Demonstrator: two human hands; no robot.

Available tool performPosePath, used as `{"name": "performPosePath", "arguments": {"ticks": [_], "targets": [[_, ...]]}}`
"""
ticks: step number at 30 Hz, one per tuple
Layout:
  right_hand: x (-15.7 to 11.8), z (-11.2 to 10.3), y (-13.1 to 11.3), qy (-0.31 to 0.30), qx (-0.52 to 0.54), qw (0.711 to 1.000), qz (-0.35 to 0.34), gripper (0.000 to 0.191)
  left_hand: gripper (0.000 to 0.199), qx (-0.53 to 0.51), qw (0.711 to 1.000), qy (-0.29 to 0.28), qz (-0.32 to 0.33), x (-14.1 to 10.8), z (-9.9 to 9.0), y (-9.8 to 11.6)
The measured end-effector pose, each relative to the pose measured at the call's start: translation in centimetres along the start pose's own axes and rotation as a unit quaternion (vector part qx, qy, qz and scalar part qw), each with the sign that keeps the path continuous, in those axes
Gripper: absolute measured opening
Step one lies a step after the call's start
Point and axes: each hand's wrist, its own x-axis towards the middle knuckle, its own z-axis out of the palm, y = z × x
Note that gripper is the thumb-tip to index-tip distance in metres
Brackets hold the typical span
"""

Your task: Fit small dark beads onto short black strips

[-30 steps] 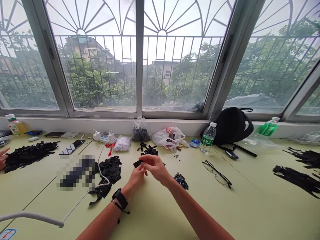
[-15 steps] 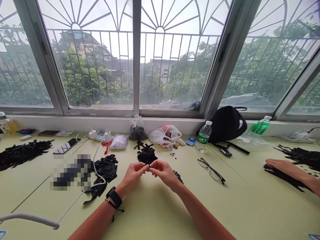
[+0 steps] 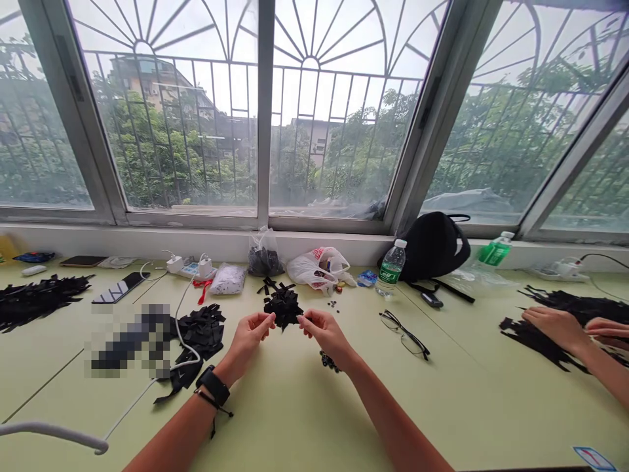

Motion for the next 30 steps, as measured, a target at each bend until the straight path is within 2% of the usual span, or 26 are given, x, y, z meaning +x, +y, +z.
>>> {"name": "performPosePath", "arguments": {"ticks": [3, 5, 8, 11, 13, 18, 20, 22, 24, 27, 30], "targets": [[-0.1, 0.1, -0.3, -0.002, 0.03, 0.999, 0.012, 0.048, 0.04, 0.035, 0.999, 0.023, 0.028, -0.5, 0.2, 0.6], [-0.4, 0.6, -0.7, -0.017, 0.043, 0.999, 0.021, 0.048, 0.038, 0.102, 0.99, 0.015, 0.092, -1.2, 0.6, 1.1], [-1.0, 1.5, -1.2, -0.047, 0.061, 0.997, 0.026, 0.046, 0.036, 0.221, 0.952, -0.014, 0.209, -2.4, 1.6, 1.5], [-1.3, 2.3, -1.3, -0.051, 0.073, 0.996, 0.017, 0.044, 0.02, 0.268, 0.932, -0.029, 0.243, -3.0, 2.3, 1.2], [-1.3, 2.4, -1.2, -0.038, 0.067, 0.997, 0.013, 0.044, 0.016, 0.277, 0.928, -0.046, 0.244, -3.0, 2.5, 0.9], [-0.9, 1.8, -0.8, 0.005, 0.064, 0.997, 0.039, 0.047, 0.025, 0.244, 0.946, -0.062, 0.203, -2.7, 2.3, 0.3], [-0.8, 1.5, -0.8, 0.007, 0.113, 0.992, 0.049, 0.043, 0.03, 0.21, 0.962, -0.067, 0.16, -2.4, 2.3, 0.3], [-0.7, 1.2, -0.8, 0.013, 0.15, 0.987, 0.052, 0.049, 0.034, 0.15, 0.98, -0.077, 0.106, -2.0, 2.3, 0.2], [-0.7, 1.2, -0.7, 0.019, 0.136, 0.989, 0.051, 0.051, 0.038, 0.07, 0.994, -0.069, 0.049, -1.6, 2.2, 0.1], [-0.9, 1.7, -0.6, 0.001, 0.076, 0.996, 0.052, 0.046, 0.046, -0.037, 0.999, -0.026, -0.018, -1.2, 1.7, -0.2], [-1.2, 2.5, -0.8, -0.052, 0.056, 0.997, 0.033, 0.046, 0.049, -0.076, 0.996, -0.012, -0.047, -1.2, 1.6, -0.3]]}}
